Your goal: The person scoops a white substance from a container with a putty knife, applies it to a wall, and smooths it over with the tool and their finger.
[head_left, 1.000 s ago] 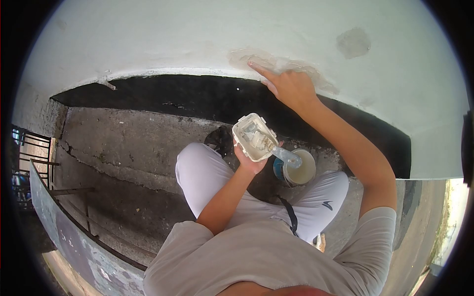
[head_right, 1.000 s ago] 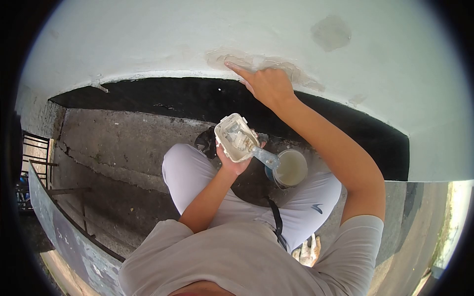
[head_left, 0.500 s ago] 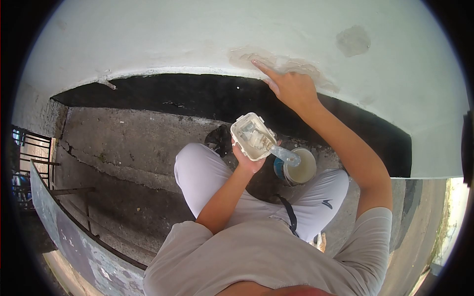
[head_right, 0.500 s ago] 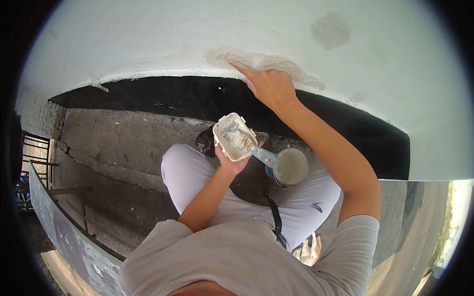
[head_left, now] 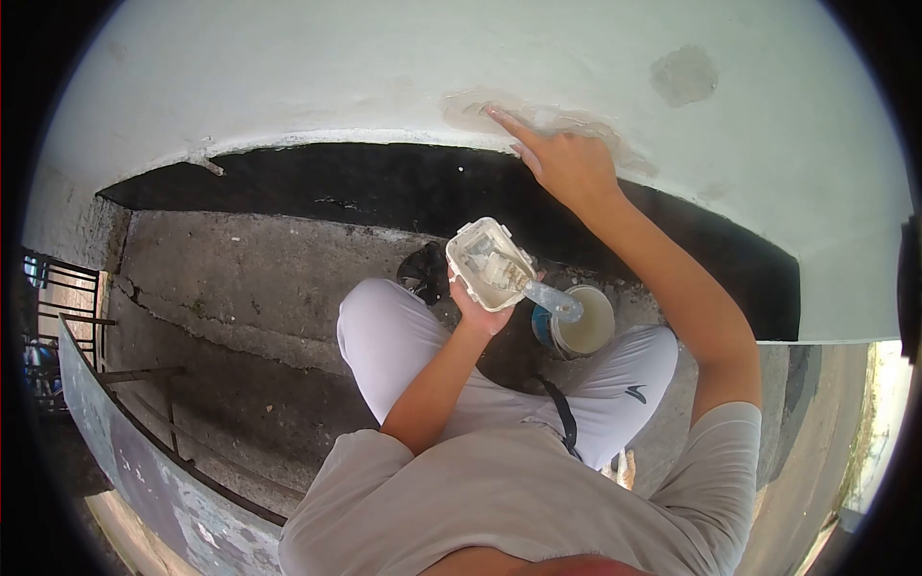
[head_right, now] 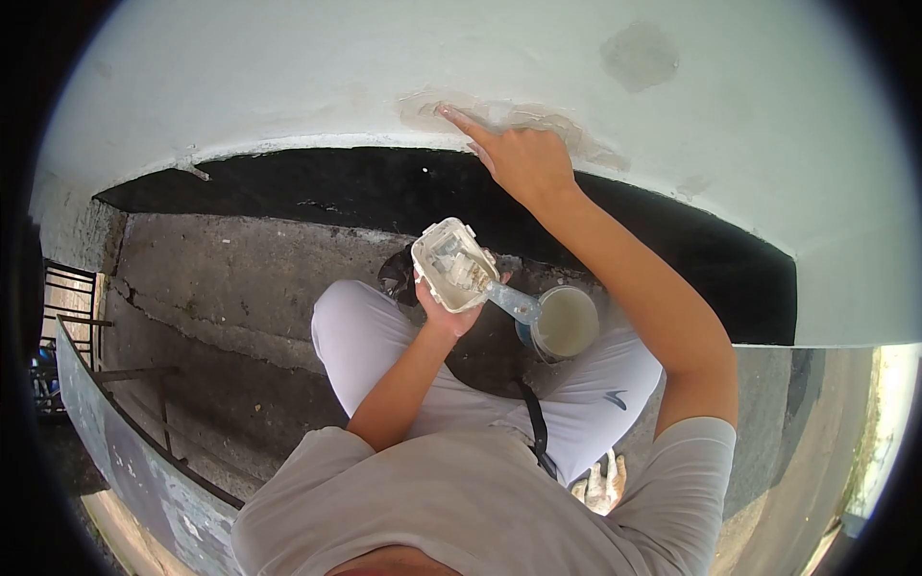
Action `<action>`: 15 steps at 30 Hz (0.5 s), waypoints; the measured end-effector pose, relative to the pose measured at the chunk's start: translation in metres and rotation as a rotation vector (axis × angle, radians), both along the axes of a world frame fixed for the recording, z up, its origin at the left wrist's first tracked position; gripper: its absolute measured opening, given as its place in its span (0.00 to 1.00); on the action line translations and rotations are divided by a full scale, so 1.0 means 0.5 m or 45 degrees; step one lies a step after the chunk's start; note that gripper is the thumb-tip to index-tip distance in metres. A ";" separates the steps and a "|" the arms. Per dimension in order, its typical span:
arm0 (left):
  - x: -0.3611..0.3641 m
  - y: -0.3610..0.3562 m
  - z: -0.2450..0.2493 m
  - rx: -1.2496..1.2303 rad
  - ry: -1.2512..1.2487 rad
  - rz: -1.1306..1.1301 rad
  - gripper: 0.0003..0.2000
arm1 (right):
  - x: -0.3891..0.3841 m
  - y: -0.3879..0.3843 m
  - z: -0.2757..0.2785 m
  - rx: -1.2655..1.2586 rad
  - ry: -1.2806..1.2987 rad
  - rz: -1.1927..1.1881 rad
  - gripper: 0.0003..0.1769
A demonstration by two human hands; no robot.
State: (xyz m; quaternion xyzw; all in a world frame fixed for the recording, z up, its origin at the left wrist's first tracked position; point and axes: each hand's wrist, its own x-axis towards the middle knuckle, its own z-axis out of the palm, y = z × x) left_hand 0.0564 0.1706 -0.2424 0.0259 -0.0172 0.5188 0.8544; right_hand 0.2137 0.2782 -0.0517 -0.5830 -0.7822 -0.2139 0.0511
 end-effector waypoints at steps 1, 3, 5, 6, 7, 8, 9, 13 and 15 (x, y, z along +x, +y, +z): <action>0.000 0.000 0.000 -0.008 0.013 0.001 0.39 | 0.000 0.001 0.001 -0.015 -0.024 -0.011 0.42; -0.001 0.000 0.000 -0.024 0.043 0.007 0.39 | 0.004 0.001 -0.001 0.005 0.032 0.062 0.41; -0.002 0.000 0.000 -0.028 0.040 0.012 0.40 | 0.005 0.002 0.000 0.022 0.083 0.098 0.39; -0.002 0.000 0.001 -0.030 0.038 0.012 0.40 | 0.003 0.000 0.007 0.028 0.105 0.097 0.39; -0.001 0.000 0.002 -0.027 0.034 0.012 0.40 | 0.002 -0.001 0.014 0.034 0.125 0.096 0.38; -0.001 -0.001 0.003 -0.025 0.031 0.012 0.40 | 0.002 -0.001 0.017 0.025 0.104 0.072 0.39; -0.001 -0.003 0.004 -0.025 0.029 0.011 0.40 | 0.002 -0.001 0.019 0.016 0.084 0.047 0.39; -0.003 -0.002 0.001 -0.018 0.025 0.000 0.41 | 0.005 -0.001 -0.010 -0.030 0.033 0.030 0.40; -0.004 -0.002 0.004 -0.035 0.017 -0.003 0.41 | 0.003 -0.004 -0.013 -0.057 0.032 0.018 0.40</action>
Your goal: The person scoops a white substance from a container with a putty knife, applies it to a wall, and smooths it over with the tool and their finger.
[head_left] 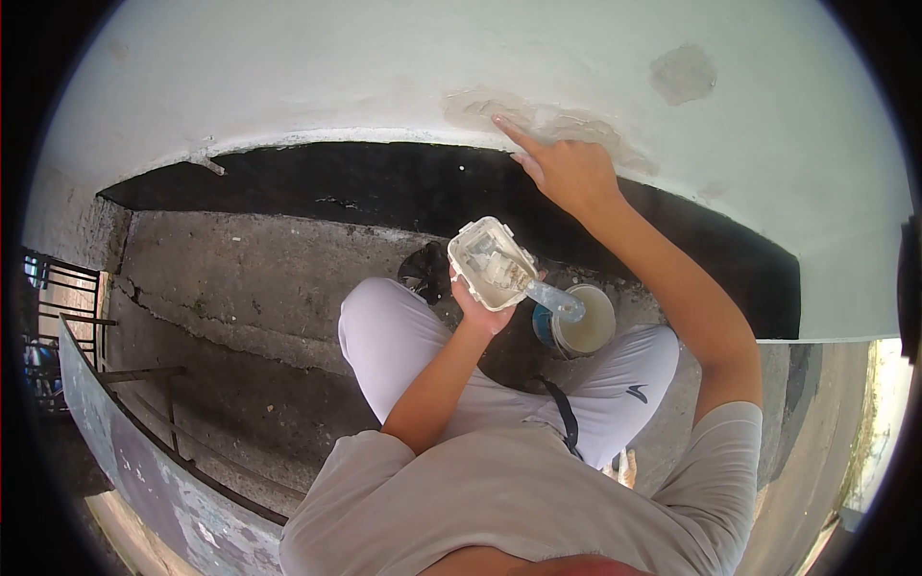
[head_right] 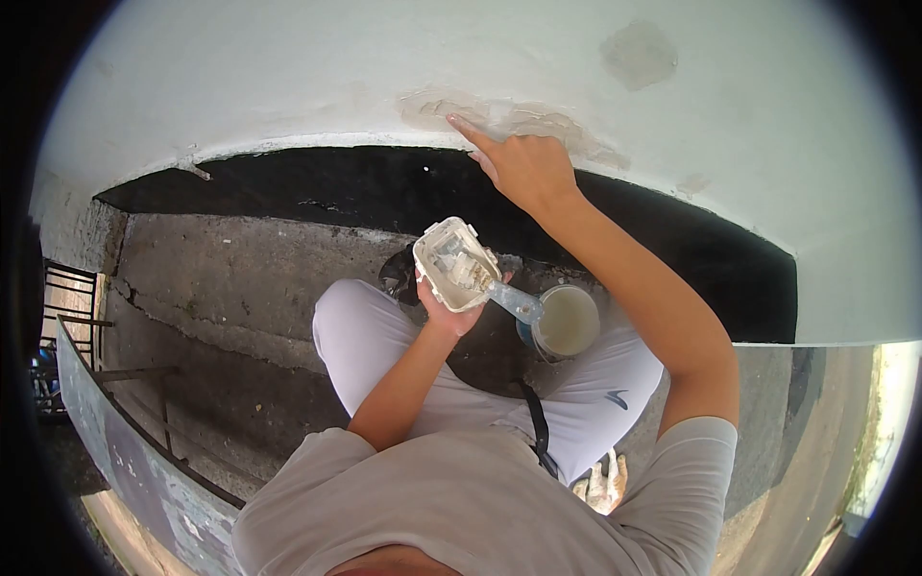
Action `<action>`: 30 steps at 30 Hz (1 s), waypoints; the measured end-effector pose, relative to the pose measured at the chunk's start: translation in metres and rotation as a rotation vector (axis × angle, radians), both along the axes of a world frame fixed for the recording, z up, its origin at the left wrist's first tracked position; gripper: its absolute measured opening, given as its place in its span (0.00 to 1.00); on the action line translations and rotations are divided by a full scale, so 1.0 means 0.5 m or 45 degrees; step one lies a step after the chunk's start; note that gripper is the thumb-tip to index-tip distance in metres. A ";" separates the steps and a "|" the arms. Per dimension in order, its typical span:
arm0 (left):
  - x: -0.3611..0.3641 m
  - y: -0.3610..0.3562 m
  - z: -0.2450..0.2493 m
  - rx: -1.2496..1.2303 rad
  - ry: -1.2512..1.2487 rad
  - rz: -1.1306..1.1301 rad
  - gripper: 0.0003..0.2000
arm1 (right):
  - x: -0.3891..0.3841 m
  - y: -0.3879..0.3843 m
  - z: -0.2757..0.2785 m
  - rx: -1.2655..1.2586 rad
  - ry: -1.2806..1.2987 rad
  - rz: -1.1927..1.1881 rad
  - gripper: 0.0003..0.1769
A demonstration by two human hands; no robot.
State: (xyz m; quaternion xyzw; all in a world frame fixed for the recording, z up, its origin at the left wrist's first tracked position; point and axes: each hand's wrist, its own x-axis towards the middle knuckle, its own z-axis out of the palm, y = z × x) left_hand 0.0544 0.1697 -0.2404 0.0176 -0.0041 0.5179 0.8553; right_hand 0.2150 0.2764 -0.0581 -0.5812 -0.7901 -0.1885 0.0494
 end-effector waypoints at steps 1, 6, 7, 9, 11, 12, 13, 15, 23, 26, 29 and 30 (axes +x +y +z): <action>-0.001 0.000 0.003 0.004 -0.020 0.008 0.41 | -0.005 -0.002 0.004 -0.013 0.001 -0.006 0.40; 0.002 -0.002 0.009 0.006 -0.044 0.018 0.41 | -0.009 0.000 0.026 0.003 0.090 -0.011 0.38; 0.001 -0.002 0.013 0.003 -0.036 0.024 0.41 | -0.005 -0.001 0.023 -0.006 0.104 0.000 0.38; -0.002 -0.002 0.019 -0.011 -0.018 0.036 0.41 | 0.000 -0.036 0.021 -0.057 0.104 -0.072 0.39; -0.005 0.001 0.015 -0.024 0.020 0.076 0.39 | 0.004 -0.095 0.010 -0.155 0.185 -0.174 0.40; -0.007 0.004 0.016 -0.042 0.026 0.102 0.38 | 0.012 -0.131 -0.002 -0.219 0.268 -0.239 0.41; -0.010 0.003 0.017 -0.062 0.031 0.132 0.38 | 0.024 -0.171 -0.017 -0.286 0.347 -0.302 0.42; -0.017 0.012 0.023 -0.093 0.033 0.151 0.36 | 0.083 -0.252 -0.091 -0.737 0.667 -0.263 0.47; -0.021 0.022 0.000 -0.050 0.155 0.128 0.36 | -0.017 -0.393 -0.161 -0.991 2.162 -0.120 0.33; -0.017 0.036 -0.005 -0.044 0.226 0.184 0.36 | -0.046 -0.396 -0.168 -0.679 2.179 -0.077 0.23; -0.021 0.036 -0.010 -0.074 0.227 0.205 0.37 | -0.048 -0.411 -0.172 -0.480 2.263 -0.062 0.21; -0.020 0.042 -0.021 -0.093 0.237 0.229 0.37 | -0.049 -0.416 -0.162 -0.435 2.272 -0.071 0.20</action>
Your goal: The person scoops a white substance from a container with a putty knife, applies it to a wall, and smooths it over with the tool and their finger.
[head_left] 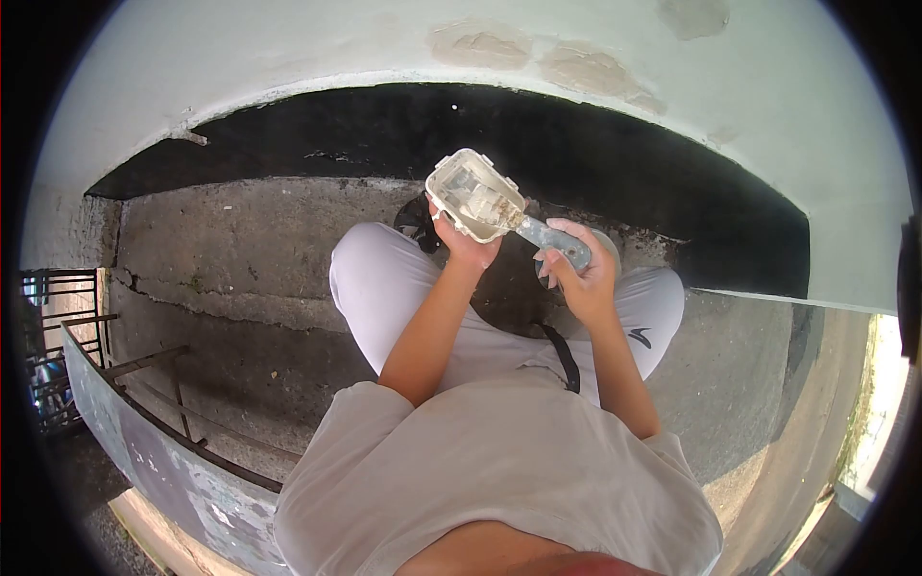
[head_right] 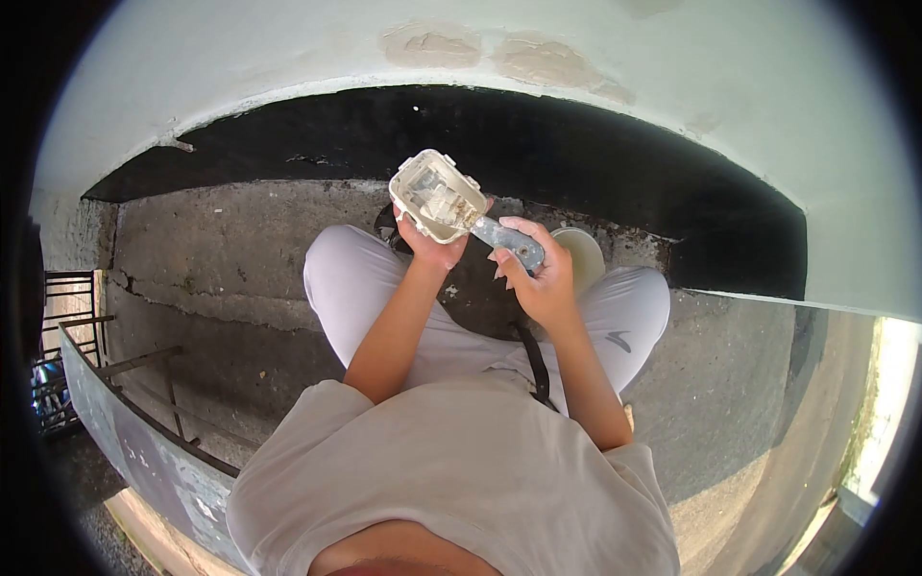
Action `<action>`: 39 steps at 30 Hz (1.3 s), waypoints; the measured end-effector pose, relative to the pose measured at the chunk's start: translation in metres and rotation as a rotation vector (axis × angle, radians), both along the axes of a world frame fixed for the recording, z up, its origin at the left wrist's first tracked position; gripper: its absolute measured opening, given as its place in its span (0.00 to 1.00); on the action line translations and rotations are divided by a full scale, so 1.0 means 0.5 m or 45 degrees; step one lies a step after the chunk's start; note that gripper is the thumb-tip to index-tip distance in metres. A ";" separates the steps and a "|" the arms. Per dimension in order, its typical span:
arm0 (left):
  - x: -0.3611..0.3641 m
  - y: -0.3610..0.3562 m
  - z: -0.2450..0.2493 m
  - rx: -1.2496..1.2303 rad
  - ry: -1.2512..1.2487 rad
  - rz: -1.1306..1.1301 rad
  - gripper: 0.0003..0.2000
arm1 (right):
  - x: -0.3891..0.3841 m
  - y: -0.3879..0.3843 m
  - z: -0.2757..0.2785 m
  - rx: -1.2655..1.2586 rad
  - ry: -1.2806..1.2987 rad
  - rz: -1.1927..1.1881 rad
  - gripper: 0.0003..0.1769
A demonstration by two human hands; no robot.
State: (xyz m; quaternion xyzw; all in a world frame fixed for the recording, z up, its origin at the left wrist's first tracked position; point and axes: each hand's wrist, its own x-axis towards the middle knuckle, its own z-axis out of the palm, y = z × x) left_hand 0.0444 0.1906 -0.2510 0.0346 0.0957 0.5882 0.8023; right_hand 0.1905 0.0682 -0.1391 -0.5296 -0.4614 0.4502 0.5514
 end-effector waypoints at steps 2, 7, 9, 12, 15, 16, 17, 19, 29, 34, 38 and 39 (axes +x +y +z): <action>0.001 0.010 -0.019 0.013 0.009 0.040 0.36 | 0.002 -0.003 0.006 0.068 0.034 -0.050 0.21; -0.002 -0.007 0.010 -0.059 0.042 0.085 0.30 | 0.004 -0.017 -0.003 0.227 0.231 -0.195 0.24; -0.001 -0.005 0.013 -0.058 -0.012 0.064 0.29 | 0.007 -0.010 -0.001 0.318 0.286 -0.212 0.24; 0.005 -0.004 0.021 -0.053 0.054 0.079 0.30 | 0.003 -0.004 0.013 0.369 0.330 -0.241 0.23; 0.007 -0.003 0.022 -0.057 0.087 0.059 0.32 | 0.003 0.010 0.029 0.436 0.362 -0.256 0.21; 0.007 -0.003 0.017 -0.060 0.086 0.041 0.32 | 0.002 0.015 0.038 0.464 0.371 -0.262 0.21; 0.007 -0.004 0.013 -0.036 0.075 0.027 0.32 | -0.001 0.022 0.048 0.476 0.275 -0.294 0.20; 0.008 -0.004 0.023 0.022 0.055 -0.005 0.32 | -0.011 0.047 0.079 0.509 0.086 -0.365 0.18; 0.021 -0.018 0.034 -0.066 -0.024 0.019 0.32 | -0.083 0.246 0.265 0.512 -0.422 -0.373 0.19; 0.023 -0.018 0.038 -0.086 -0.056 0.034 0.33 | -0.102 0.315 0.328 0.410 -0.536 -0.386 0.25; 0.019 -0.020 0.038 -0.096 -0.087 0.033 0.33 | -0.097 0.357 0.352 0.404 -0.621 -0.387 0.27; 0.019 -0.020 0.039 -0.092 -0.091 0.031 0.33 | -0.095 0.365 0.358 0.383 -0.618 -0.375 0.27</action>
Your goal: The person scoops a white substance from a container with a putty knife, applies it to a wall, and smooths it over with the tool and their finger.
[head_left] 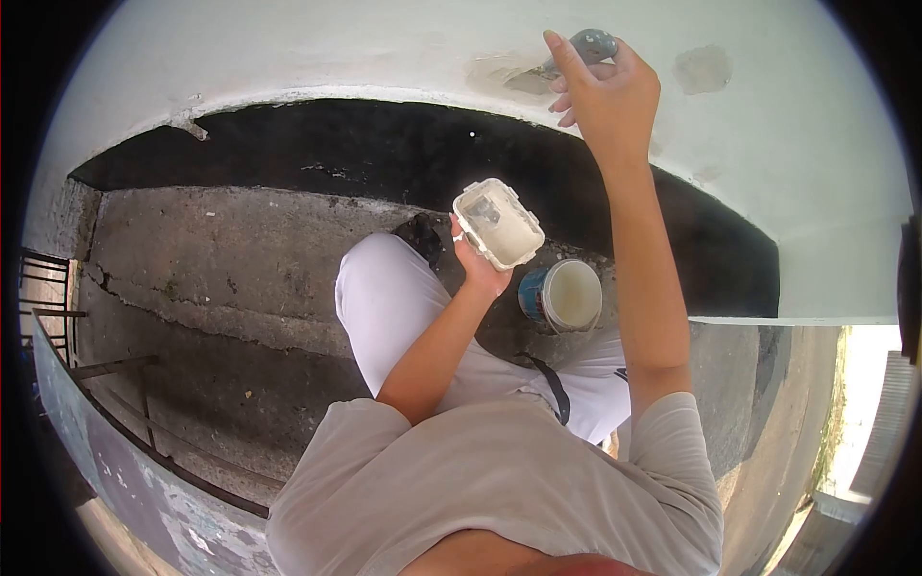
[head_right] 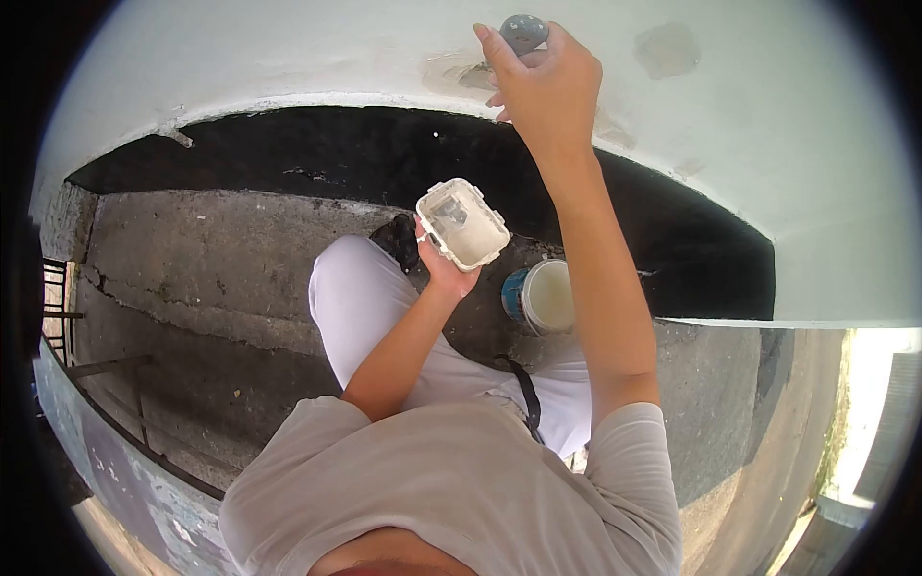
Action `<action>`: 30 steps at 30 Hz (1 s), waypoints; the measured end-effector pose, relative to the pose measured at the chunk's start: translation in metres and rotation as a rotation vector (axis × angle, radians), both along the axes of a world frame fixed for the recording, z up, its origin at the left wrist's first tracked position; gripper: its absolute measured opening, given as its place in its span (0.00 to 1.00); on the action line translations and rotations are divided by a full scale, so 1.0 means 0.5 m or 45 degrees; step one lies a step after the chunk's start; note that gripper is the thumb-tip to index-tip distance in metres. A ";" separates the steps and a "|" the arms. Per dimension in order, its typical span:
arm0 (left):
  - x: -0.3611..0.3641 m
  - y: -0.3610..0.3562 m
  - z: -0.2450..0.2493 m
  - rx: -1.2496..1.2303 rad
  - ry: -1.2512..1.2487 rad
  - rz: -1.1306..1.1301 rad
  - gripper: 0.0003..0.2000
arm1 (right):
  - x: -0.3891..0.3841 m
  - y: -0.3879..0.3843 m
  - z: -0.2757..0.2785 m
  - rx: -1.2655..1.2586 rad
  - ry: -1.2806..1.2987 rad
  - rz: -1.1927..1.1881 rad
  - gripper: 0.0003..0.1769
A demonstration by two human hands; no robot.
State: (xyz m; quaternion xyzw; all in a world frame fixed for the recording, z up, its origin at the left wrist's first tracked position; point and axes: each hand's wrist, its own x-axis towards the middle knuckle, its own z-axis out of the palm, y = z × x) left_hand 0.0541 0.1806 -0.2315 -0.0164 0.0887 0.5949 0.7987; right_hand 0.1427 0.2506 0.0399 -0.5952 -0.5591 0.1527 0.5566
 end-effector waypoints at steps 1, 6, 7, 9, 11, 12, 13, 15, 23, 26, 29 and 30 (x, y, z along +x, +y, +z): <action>0.000 0.000 0.001 0.020 -0.012 -0.009 0.33 | 0.002 0.007 0.007 -0.021 0.005 0.004 0.26; 0.000 0.006 -0.002 0.018 -0.010 -0.022 0.36 | -0.006 0.031 0.044 0.044 -0.010 -0.048 0.22; 0.000 0.005 -0.003 0.044 -0.016 -0.022 0.35 | -0.005 0.036 0.051 0.086 -0.017 -0.040 0.19; -0.002 0.004 -0.005 0.096 -0.024 -0.025 0.33 | 0.001 0.041 0.063 0.098 -0.027 -0.047 0.15; 0.000 0.005 -0.006 0.075 -0.013 -0.015 0.33 | 0.012 0.043 0.075 0.036 -0.032 -0.076 0.15; 0.001 0.006 -0.005 0.065 -0.008 -0.007 0.33 | 0.010 0.032 0.082 0.048 -0.047 -0.092 0.15; 0.002 0.007 -0.004 0.051 -0.007 -0.001 0.33 | 0.005 0.013 0.090 0.061 -0.064 -0.106 0.15; 0.003 0.007 -0.005 0.021 -0.005 0.011 0.33 | 0.003 0.006 0.090 0.017 -0.070 -0.126 0.19; 0.006 0.012 -0.004 0.021 0.015 0.033 0.34 | 0.023 0.051 0.026 0.009 0.049 -0.067 0.26; 0.006 0.010 -0.004 0.007 0.016 0.011 0.33 | 0.032 0.047 0.034 0.011 0.103 -0.123 0.26; 0.007 0.010 -0.005 -0.017 0.026 0.000 0.33 | 0.030 0.017 0.044 0.033 0.104 -0.168 0.26; 0.007 0.010 -0.007 -0.025 0.028 -0.002 0.33 | 0.026 0.011 0.043 0.024 0.103 -0.167 0.26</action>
